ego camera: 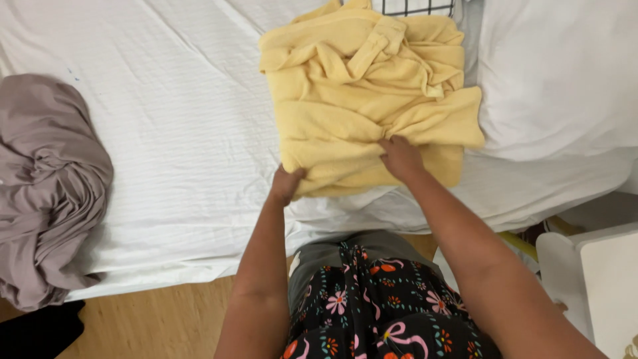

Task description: The person folds a yellow towel on a bed. They spread the towel out, fold it in half lengthwise, then fold it into thirds to create a compact rectangle.

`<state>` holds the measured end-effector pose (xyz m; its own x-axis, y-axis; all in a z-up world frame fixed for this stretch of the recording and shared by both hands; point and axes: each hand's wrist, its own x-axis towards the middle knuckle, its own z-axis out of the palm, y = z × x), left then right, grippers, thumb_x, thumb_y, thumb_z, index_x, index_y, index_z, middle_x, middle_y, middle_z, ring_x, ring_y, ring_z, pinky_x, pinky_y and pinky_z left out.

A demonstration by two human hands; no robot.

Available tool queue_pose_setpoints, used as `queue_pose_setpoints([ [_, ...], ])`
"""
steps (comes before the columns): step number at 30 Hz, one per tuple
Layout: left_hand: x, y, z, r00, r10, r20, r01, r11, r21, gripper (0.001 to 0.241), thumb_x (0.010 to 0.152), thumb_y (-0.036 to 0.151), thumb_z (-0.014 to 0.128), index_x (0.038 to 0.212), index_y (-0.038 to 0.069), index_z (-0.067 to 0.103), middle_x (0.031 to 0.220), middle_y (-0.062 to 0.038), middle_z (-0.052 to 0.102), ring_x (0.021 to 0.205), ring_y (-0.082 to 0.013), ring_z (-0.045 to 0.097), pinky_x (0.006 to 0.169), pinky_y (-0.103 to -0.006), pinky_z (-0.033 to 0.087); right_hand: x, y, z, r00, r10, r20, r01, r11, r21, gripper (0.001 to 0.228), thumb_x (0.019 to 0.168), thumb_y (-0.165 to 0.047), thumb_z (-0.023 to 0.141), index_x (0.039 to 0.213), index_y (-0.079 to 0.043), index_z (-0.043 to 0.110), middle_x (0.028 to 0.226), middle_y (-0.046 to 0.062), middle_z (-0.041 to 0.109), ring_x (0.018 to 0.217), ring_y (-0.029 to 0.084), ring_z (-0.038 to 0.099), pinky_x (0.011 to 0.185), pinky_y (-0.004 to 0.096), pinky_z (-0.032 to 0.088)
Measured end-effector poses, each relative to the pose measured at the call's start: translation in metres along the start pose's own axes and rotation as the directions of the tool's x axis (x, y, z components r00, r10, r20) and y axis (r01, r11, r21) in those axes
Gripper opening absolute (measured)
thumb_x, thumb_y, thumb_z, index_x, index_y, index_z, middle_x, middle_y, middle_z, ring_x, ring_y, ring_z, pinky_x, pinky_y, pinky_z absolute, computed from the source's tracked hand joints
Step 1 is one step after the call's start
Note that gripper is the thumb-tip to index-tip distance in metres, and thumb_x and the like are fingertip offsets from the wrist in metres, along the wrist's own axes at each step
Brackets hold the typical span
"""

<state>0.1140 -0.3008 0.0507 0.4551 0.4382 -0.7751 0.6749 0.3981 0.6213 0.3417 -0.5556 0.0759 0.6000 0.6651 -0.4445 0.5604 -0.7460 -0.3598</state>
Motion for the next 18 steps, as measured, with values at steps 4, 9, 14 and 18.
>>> queue_pose_setpoints([
  [4,-0.007,-0.001,-0.041,0.99,0.12,0.081,-0.094,0.959,-0.269,0.058,0.078,0.008,0.067,0.134,-0.004,0.058,0.119,-0.021,0.069,0.1,-0.0318,0.069,0.082,-0.0413,0.06,0.021,0.017,0.0,0.96,-0.224,-0.166,0.265,0.92,0.29,0.048,0.089,-0.016,0.071,0.135,-0.004,0.063,0.123,0.021,0.067,0.11,0.039,0.062,0.092,0.046,0.05],
  [9,-0.006,-0.024,-0.076,0.999,-0.037,-0.008,0.035,0.984,-0.177,0.06,0.078,0.005,0.06,0.137,0.001,0.052,0.126,-0.018,0.068,0.107,-0.029,0.07,0.091,-0.039,0.059,0.022,-0.028,-0.047,0.923,-0.139,0.359,-0.026,0.908,0.418,0.036,0.092,-0.028,0.074,0.119,-0.005,0.071,0.106,0.014,0.075,0.099,0.028,0.067,0.087,0.039,0.052],
  [14,-0.024,-0.026,-0.047,0.866,0.338,-0.369,-0.195,0.907,0.373,0.066,0.075,0.007,0.075,0.135,-0.003,0.047,0.119,-0.024,0.057,0.107,-0.0377,0.061,0.091,-0.0449,0.052,0.041,-0.043,-0.008,0.98,0.045,-0.192,0.067,0.84,0.538,0.031,0.093,-0.014,0.068,0.124,-0.009,0.068,0.109,0.012,0.067,0.097,0.025,0.066,0.082,0.037,0.056],
  [18,-0.048,-0.01,-0.018,0.53,0.812,-0.245,-0.388,0.489,0.782,0.047,0.077,0.007,0.073,0.121,0.009,0.059,0.121,-0.02,0.058,0.119,-0.0364,0.053,0.103,-0.0435,0.045,0.018,-0.058,-0.015,0.87,0.175,-0.461,0.146,0.802,0.579,0.033,0.09,-0.005,0.066,0.122,-0.013,0.066,0.112,0.01,0.056,0.104,0.027,0.064,0.082,0.036,0.059],
])
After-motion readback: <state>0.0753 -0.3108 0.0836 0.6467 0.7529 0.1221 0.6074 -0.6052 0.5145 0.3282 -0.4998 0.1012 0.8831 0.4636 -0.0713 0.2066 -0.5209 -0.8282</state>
